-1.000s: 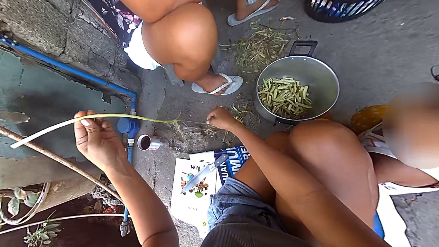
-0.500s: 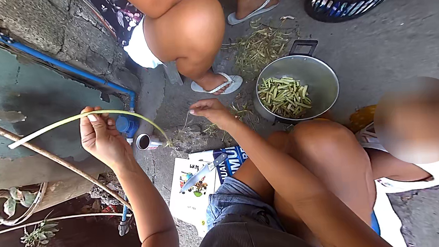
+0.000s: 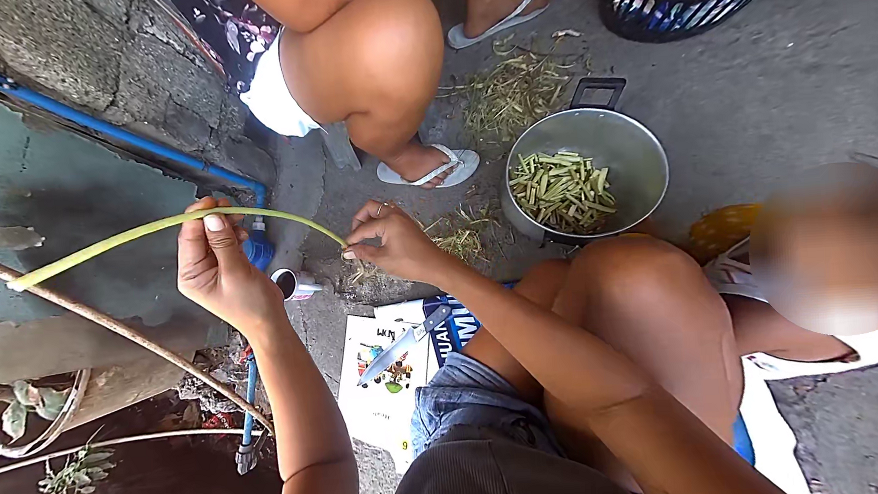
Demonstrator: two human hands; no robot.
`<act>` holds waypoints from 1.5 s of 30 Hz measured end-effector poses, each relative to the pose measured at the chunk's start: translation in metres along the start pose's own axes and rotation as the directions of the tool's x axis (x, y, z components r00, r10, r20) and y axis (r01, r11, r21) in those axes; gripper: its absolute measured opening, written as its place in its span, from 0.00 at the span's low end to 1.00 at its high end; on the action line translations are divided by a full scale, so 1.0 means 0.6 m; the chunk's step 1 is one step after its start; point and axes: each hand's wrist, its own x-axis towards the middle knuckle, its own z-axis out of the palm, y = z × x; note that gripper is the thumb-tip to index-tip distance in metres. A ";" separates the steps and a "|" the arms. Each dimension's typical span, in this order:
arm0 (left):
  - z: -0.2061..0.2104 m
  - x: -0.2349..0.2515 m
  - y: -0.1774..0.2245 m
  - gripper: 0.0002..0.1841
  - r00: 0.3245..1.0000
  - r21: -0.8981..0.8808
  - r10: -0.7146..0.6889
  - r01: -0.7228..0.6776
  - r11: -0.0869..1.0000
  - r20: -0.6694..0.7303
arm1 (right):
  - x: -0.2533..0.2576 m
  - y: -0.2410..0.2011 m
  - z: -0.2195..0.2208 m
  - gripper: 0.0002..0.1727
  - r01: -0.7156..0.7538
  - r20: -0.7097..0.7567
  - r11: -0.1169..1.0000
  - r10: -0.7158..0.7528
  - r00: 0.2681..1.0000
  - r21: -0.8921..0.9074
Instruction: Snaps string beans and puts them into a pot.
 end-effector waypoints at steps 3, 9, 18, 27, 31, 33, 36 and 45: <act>-0.002 0.000 -0.002 0.11 0.999 0.058 0.027 -0.028 0.998 0.018 | -0.002 0.002 -0.003 0.08 0.081 0.036 0.971 -0.074 0.997 -0.226; -0.003 0.001 0.002 0.11 0.994 0.125 0.094 -0.101 0.987 0.058 | -0.002 0.015 0.004 0.08 0.144 0.129 0.925 -0.104 0.986 -0.352; -0.007 0.003 0.004 0.11 0.989 0.143 0.134 -0.142 0.979 0.062 | 0.000 0.011 -0.008 0.12 -0.223 0.203 0.934 0.170 0.964 0.279; -0.006 0.001 0.013 0.12 0.994 0.103 0.084 -0.091 0.991 0.067 | -0.004 0.037 0.001 0.08 -0.210 0.288 0.883 0.090 0.953 0.420; -0.006 0.001 0.013 0.11 0.996 0.083 0.078 -0.082 0.993 0.054 | -0.005 0.042 -0.002 0.09 -0.246 0.337 0.842 0.082 0.938 0.481; -0.007 0.002 0.012 0.11 0.996 0.084 0.076 -0.080 0.993 0.048 | -0.005 0.041 -0.005 0.10 -0.274 0.368 0.806 0.075 0.927 0.525; -0.011 0.002 0.010 0.11 0.995 0.088 0.080 -0.085 0.992 0.058 | -0.005 0.041 -0.005 0.05 -0.243 0.340 0.826 0.067 0.938 0.509; -0.010 0.001 0.010 0.11 0.997 0.075 0.060 -0.064 0.995 0.046 | -0.007 0.053 -0.002 0.04 -0.146 0.282 0.868 0.007 0.959 0.475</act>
